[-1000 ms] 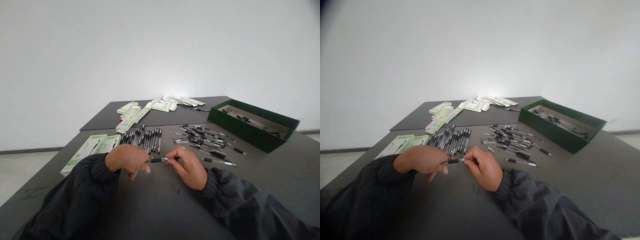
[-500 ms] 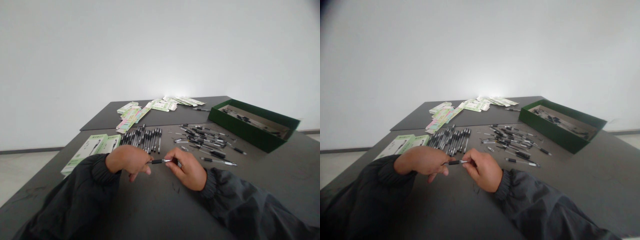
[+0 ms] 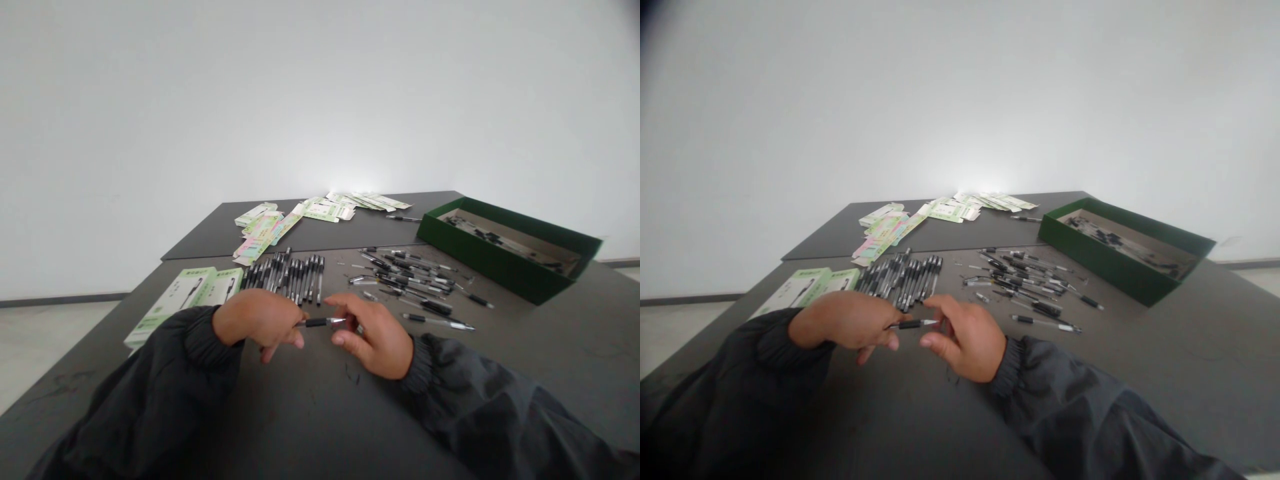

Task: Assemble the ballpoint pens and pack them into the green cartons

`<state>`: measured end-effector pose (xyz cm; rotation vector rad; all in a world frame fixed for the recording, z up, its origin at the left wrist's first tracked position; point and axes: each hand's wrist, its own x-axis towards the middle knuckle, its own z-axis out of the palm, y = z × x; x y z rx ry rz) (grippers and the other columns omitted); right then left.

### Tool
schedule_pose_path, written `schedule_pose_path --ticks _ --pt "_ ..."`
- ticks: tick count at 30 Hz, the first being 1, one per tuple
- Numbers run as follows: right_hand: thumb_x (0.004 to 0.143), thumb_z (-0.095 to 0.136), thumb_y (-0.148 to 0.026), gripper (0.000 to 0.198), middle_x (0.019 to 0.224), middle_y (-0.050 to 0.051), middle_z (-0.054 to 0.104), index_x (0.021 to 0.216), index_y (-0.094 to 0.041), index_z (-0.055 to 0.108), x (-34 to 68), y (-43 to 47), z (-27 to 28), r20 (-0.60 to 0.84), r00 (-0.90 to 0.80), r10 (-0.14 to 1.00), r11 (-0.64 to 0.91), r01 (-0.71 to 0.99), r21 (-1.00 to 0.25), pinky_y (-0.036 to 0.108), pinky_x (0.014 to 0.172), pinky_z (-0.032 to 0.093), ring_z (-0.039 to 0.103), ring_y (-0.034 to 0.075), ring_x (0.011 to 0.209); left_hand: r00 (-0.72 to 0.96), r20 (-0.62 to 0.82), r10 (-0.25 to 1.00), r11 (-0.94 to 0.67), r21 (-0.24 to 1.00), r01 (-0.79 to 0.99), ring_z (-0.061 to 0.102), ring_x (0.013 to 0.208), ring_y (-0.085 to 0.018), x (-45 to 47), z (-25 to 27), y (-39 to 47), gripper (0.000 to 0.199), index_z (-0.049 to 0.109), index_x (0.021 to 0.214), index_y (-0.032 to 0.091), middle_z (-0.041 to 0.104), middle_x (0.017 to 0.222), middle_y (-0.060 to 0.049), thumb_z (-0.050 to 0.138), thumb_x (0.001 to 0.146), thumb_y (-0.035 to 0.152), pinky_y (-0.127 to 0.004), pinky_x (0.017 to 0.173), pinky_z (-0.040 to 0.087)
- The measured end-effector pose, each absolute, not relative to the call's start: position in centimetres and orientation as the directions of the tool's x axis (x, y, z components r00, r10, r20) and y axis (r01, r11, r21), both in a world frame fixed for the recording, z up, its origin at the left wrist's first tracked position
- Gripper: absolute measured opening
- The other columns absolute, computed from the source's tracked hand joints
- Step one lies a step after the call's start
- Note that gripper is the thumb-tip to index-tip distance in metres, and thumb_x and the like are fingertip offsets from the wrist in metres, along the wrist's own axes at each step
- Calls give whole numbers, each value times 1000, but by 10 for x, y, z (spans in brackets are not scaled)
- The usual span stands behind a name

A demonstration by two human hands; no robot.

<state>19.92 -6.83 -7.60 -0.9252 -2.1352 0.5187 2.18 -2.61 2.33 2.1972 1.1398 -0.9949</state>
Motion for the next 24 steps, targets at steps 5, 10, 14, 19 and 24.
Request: schedule_pose_path --ticks 5,10,14,19,24 --pt "82 52 -21 14 80 2 56 95 -19 47 199 -71 -75 491 -436 754 657 505 -560 25 64 37 50 13 69 405 -774 486 -553 87 829 67 74 -19 19 20 -25 32 55 113 9 72 75 -12 41 87 22 -19 54 42" --pt "87 46 -26 9 75 2 55 86 -18 51 198 -70 -71 494 -482 724 690 499 -524 25 63 35 49 14 69 432 -759 488 -554 113 825 67 72 -19 18 20 -25 33 55 113 10 72 71 -10 42 86 23 -20 54 42" --pt "83 52 -25 19 82 3 56 99 -18 48 198 -70 -72 486 -468 738 675 498 -544 25 64 35 50 14 71 414 -770 486 -540 109 835 67 71 -19 19 20 -25 33 54 113 8 72 73 -12 41 86 21 -20 53 43" --pt "85 46 -22 6 75 2 54 83 -18 49 197 -70 -71 485 -497 719 695 517 -500 25 63 34 48 14 70 424 -770 476 -561 104 821 67 73 -19 19 20 -25 32 54 113 9 72 74 -11 42 87 22 -19 56 44" --pt "83 51 -25 17 81 3 56 97 -18 48 198 -71 -71 479 -477 737 675 506 -537 25 64 35 50 15 71 411 -775 480 -552 97 828 67 73 -19 20 21 -26 30 54 113 11 72 75 -12 42 87 21 -20 54 42"
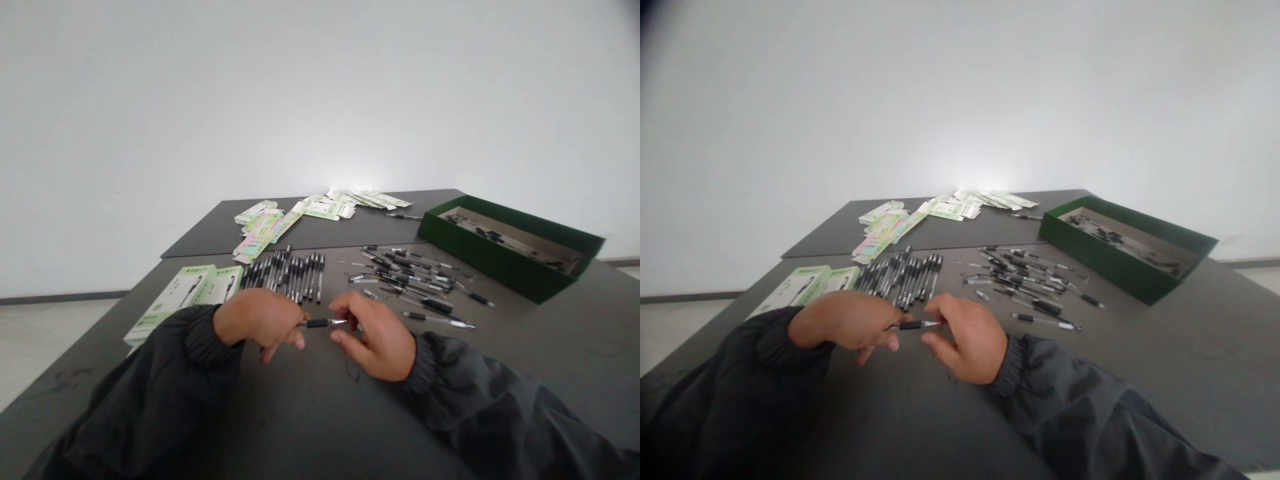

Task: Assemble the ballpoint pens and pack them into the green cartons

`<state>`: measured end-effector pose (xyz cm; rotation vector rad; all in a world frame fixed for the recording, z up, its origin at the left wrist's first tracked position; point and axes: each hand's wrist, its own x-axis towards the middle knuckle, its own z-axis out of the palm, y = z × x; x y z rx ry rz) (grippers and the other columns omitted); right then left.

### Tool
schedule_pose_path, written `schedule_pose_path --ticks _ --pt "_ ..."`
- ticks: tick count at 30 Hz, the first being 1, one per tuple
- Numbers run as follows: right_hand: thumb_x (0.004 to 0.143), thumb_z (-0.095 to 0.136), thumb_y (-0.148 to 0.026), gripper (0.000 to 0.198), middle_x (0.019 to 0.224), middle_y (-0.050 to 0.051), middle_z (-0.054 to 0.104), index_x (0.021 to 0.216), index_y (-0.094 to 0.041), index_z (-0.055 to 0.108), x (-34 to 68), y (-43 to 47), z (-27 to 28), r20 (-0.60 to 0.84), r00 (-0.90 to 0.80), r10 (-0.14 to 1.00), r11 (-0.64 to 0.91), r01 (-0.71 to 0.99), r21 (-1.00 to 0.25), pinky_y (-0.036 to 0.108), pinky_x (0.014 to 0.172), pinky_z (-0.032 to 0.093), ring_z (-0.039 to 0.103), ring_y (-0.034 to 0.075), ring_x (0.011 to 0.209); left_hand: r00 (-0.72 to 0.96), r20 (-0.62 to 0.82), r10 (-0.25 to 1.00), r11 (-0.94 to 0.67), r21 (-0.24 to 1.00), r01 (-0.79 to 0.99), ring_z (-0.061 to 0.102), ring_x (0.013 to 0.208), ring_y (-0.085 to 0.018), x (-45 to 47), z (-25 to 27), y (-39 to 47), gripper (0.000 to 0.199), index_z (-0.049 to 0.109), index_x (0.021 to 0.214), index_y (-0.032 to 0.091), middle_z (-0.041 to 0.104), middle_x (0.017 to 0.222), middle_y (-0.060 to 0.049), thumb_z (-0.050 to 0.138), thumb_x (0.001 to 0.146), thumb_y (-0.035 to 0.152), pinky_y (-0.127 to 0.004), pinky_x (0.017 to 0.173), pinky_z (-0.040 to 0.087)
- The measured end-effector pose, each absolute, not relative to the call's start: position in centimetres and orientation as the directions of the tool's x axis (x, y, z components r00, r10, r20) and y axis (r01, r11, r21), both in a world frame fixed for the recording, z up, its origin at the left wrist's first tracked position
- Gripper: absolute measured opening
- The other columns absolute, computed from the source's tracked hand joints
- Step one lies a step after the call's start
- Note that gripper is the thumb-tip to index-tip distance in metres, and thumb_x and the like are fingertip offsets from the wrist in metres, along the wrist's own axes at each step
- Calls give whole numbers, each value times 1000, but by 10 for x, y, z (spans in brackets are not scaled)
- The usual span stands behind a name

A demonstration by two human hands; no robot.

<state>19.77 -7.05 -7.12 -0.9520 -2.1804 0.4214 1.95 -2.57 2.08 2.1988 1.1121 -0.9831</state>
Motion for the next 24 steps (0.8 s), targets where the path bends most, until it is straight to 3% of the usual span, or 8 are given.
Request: schedule_pose_path --ticks 3,5,10,13,20,24 --pt "83 47 -22 4 76 2 55 86 -19 48 198 -71 -71 478 -478 737 676 530 -512 25 64 35 49 14 70 421 -767 485 -558 99 824 67 72 -19 19 21 -26 30 55 112 10 72 72 -13 43 87 22 -19 52 41" --pt "86 45 -24 8 74 2 54 81 -19 49 198 -70 -70 472 -509 720 694 517 -501 25 64 35 49 14 69 441 -753 489 -567 110 817 67 72 -18 18 20 -27 29 56 110 11 72 70 -11 44 86 22 -19 52 40" --pt "82 50 -23 13 78 2 55 93 -18 47 197 -71 -69 484 -463 742 670 508 -541 25 63 35 49 14 70 445 -745 497 -541 135 830 67 65 -18 16 17 -26 26 57 105 13 72 66 -10 43 85 22 -19 47 38" --pt "82 46 -19 2 75 2 54 84 -19 47 197 -72 -69 485 -476 733 680 519 -518 25 63 34 47 14 69 448 -743 497 -555 124 823 67 65 -18 16 17 -26 27 57 107 13 72 65 -9 45 85 22 -19 47 38" --pt "81 49 -22 12 77 2 55 92 -18 47 197 -71 -68 475 -474 741 672 511 -537 25 63 34 48 14 69 424 -754 502 -563 88 821 67 69 -18 21 22 -28 28 59 108 13 72 67 -8 44 86 20 -19 52 40" --pt "83 46 -20 4 74 2 53 80 -19 48 196 -71 -68 486 -504 714 700 517 -492 25 63 34 48 14 69 420 -751 509 -567 75 820 66 66 -17 21 24 -30 27 59 107 14 72 66 -6 45 85 20 -19 51 40"
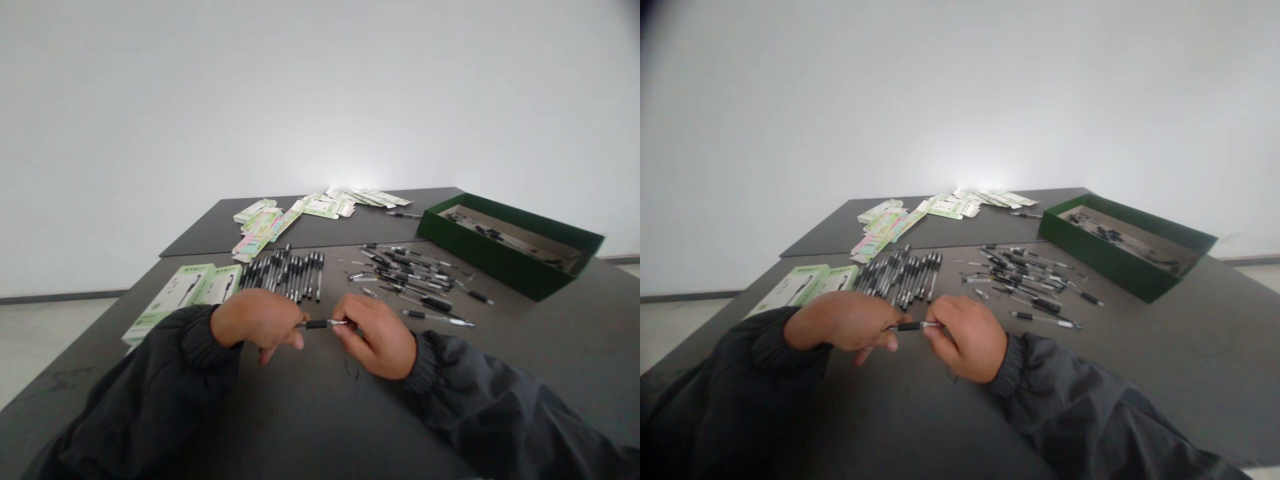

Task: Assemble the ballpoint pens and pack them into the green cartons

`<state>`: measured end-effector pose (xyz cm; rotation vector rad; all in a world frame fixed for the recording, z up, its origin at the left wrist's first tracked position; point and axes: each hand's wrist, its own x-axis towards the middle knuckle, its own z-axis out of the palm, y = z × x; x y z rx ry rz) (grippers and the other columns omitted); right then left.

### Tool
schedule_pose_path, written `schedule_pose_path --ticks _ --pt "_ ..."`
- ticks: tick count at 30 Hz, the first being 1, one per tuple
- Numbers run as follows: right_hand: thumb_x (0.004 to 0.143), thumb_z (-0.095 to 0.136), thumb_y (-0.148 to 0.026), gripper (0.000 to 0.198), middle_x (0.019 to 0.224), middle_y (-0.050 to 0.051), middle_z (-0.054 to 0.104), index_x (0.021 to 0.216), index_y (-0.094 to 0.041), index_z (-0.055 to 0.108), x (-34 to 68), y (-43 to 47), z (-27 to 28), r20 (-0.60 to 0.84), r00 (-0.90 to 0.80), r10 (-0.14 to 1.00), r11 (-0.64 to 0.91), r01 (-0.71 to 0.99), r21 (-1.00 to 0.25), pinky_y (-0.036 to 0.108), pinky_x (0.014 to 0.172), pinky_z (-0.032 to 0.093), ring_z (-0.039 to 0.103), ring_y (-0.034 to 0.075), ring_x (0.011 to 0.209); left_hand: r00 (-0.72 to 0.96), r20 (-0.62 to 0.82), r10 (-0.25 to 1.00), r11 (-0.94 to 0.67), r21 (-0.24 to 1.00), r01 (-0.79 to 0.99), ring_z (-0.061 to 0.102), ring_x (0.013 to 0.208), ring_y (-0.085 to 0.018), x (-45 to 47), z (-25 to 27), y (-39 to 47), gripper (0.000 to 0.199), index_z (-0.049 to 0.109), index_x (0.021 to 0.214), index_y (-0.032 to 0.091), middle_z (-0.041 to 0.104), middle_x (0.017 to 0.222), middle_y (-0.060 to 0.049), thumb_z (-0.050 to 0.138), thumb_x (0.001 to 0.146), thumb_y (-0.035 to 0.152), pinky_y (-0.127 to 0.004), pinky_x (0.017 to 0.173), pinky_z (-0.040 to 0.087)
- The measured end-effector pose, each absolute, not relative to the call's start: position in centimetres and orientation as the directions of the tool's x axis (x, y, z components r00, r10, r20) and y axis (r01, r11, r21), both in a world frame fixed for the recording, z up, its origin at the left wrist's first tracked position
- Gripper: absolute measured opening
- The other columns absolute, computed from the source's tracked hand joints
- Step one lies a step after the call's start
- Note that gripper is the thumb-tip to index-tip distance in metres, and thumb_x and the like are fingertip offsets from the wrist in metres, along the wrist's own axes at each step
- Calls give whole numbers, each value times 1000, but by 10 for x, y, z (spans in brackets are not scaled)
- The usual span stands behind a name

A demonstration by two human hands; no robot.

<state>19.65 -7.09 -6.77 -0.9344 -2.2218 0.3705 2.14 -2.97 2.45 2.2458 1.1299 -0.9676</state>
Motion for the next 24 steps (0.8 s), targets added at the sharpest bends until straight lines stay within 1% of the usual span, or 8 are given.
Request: schedule_pose_path --ticks 3,6,8,11,13,17,21,24 --pt "84 46 -24 7 75 2 54 85 -19 49 197 -71 -67 479 -523 705 709 499 -499 25 63 34 48 14 69 425 -748 510 -570 76 818 66 69 -18 21 24 -30 27 59 107 14 72 67 -7 45 85 20 -20 51 39" --pt "78 51 -20 15 77 2 55 92 -19 46 197 -72 -66 471 -483 738 674 510 -534 25 62 34 48 14 68 407 -766 498 -562 73 824 67 72 -18 22 24 -31 29 56 110 12 72 71 -9 42 86 21 -20 51 39" --pt "75 49 -14 13 74 1 53 87 -19 45 197 -72 -66 472 -476 742 670 522 -527 25 61 34 47 14 67 411 -765 497 -572 68 818 67 73 -19 22 24 -31 30 56 111 10 72 72 -10 41 86 20 -20 52 40" --pt "79 45 -15 5 72 1 53 79 -19 46 196 -72 -66 471 -518 714 701 518 -491 25 63 33 47 14 67 421 -760 495 -573 78 815 67 73 -19 22 25 -31 30 56 111 10 72 71 -11 42 86 19 -20 53 41" --pt "80 47 -18 4 75 2 54 83 -19 49 196 -72 -67 465 -528 710 704 515 -490 26 64 34 48 15 69 423 -758 496 -565 88 820 67 72 -19 22 25 -30 30 56 110 11 72 70 -10 43 86 19 -20 53 41" --pt "76 53 -20 23 79 2 57 99 -19 47 197 -73 -69 462 -478 747 664 515 -542 26 64 36 50 15 70 424 -765 484 -566 95 819 67 72 -18 21 24 -30 30 56 111 10 72 72 -12 41 87 20 -20 53 41" --pt "78 51 -16 11 78 2 56 87 -19 47 198 -73 -70 491 -477 728 685 503 -527 25 64 35 49 14 70 416 -768 487 -570 81 818 67 73 -19 21 24 -30 31 54 112 9 72 72 -13 40 87 20 -20 53 40" --pt "78 50 -16 8 76 1 55 86 -19 48 197 -72 -69 503 -474 722 691 500 -521 25 64 34 48 14 70 421 -762 492 -572 82 816 67 71 -19 20 23 -29 30 55 111 9 72 71 -13 42 87 21 -19 52 40"
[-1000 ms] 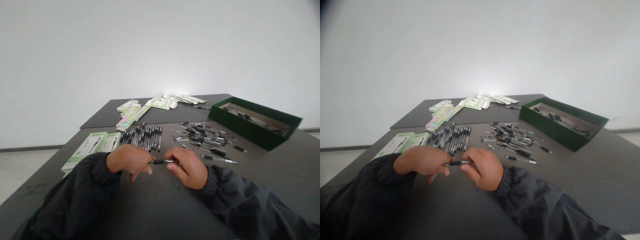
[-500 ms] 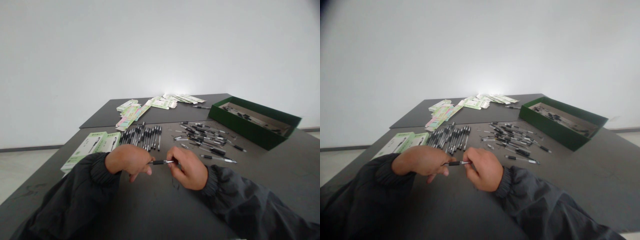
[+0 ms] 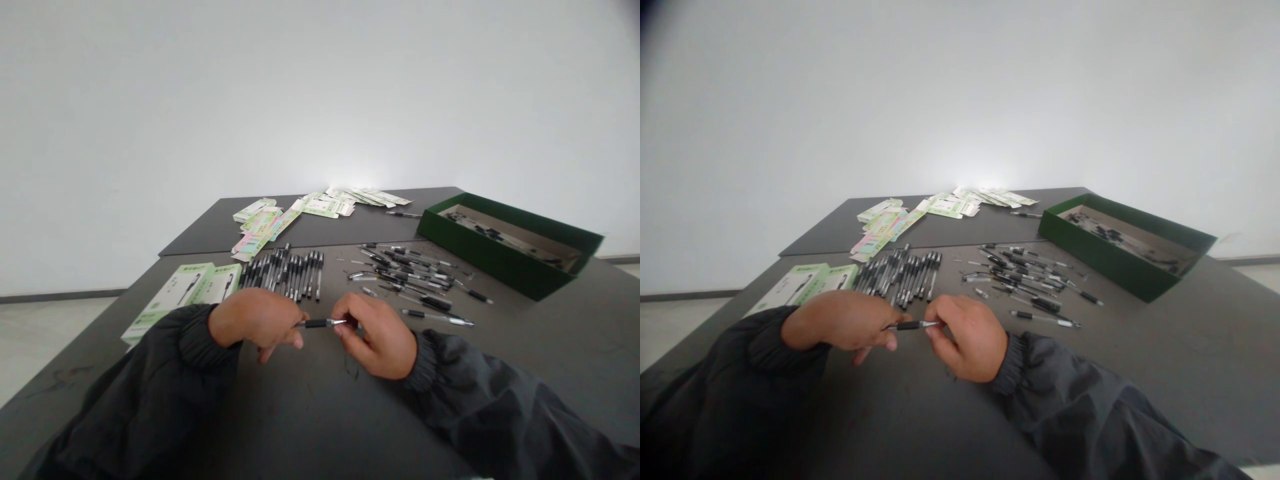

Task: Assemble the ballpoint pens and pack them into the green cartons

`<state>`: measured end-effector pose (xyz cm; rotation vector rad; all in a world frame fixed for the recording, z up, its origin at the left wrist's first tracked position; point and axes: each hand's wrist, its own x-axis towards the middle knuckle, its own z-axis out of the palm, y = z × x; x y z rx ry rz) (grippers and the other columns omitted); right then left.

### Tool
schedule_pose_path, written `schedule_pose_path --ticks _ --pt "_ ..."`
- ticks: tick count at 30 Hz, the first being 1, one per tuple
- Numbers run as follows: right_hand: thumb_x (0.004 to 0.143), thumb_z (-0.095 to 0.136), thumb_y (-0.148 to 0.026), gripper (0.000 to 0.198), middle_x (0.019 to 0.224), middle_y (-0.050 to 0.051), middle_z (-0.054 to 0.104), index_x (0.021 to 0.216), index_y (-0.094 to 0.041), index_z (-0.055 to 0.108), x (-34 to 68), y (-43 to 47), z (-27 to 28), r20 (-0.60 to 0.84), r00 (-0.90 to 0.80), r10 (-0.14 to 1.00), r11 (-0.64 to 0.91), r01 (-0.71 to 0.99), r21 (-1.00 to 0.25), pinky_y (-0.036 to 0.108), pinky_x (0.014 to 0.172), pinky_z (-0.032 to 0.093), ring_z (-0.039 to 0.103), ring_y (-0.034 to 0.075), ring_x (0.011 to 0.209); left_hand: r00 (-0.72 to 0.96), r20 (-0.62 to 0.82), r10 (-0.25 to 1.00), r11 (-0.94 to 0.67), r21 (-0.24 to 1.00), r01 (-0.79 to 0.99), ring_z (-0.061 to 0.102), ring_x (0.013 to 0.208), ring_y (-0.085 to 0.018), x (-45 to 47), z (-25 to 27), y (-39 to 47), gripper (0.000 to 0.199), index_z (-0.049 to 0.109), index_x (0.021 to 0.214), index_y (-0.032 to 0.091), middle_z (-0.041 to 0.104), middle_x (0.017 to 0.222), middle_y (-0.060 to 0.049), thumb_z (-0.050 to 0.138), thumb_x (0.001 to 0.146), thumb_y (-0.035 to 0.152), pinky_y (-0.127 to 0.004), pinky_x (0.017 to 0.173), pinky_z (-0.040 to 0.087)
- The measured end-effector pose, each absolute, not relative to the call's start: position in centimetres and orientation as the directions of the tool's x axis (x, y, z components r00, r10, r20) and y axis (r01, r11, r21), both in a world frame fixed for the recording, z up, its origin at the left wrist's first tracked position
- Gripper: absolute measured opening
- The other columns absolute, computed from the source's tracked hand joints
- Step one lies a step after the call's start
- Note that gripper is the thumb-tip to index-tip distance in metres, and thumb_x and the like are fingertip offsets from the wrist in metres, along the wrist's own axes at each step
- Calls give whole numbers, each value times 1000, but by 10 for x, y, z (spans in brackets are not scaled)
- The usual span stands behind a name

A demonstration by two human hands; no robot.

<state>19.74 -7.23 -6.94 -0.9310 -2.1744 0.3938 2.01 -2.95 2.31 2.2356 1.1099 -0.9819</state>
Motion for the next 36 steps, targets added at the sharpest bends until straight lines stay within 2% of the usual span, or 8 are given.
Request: schedule_pose_path --ticks 15,27,36 --pt "82 48 -19 3 73 2 52 79 -18 47 200 -70 -68 504 -490 711 703 499 -507 26 63 33 46 14 68 409 -768 493 -558 81 826 67 73 -20 21 25 -31 30 53 113 7 71 73 -15 41 88 20 -20 54 41" --pt "82 48 -18 3 72 0 51 79 -18 46 202 -69 -67 494 -478 726 687 514 -513 25 62 32 44 13 67 429 -748 507 -565 88 820 67 69 -20 16 19 -26 34 53 117 10 72 68 -10 43 88 24 -20 52 42" --pt "81 48 -17 2 76 2 54 83 -18 49 201 -69 -69 499 -521 693 720 462 -517 26 65 34 47 14 71 444 -731 518 -583 78 809 67 67 -19 16 20 -29 26 57 107 13 72 65 -9 44 88 24 -20 52 42"
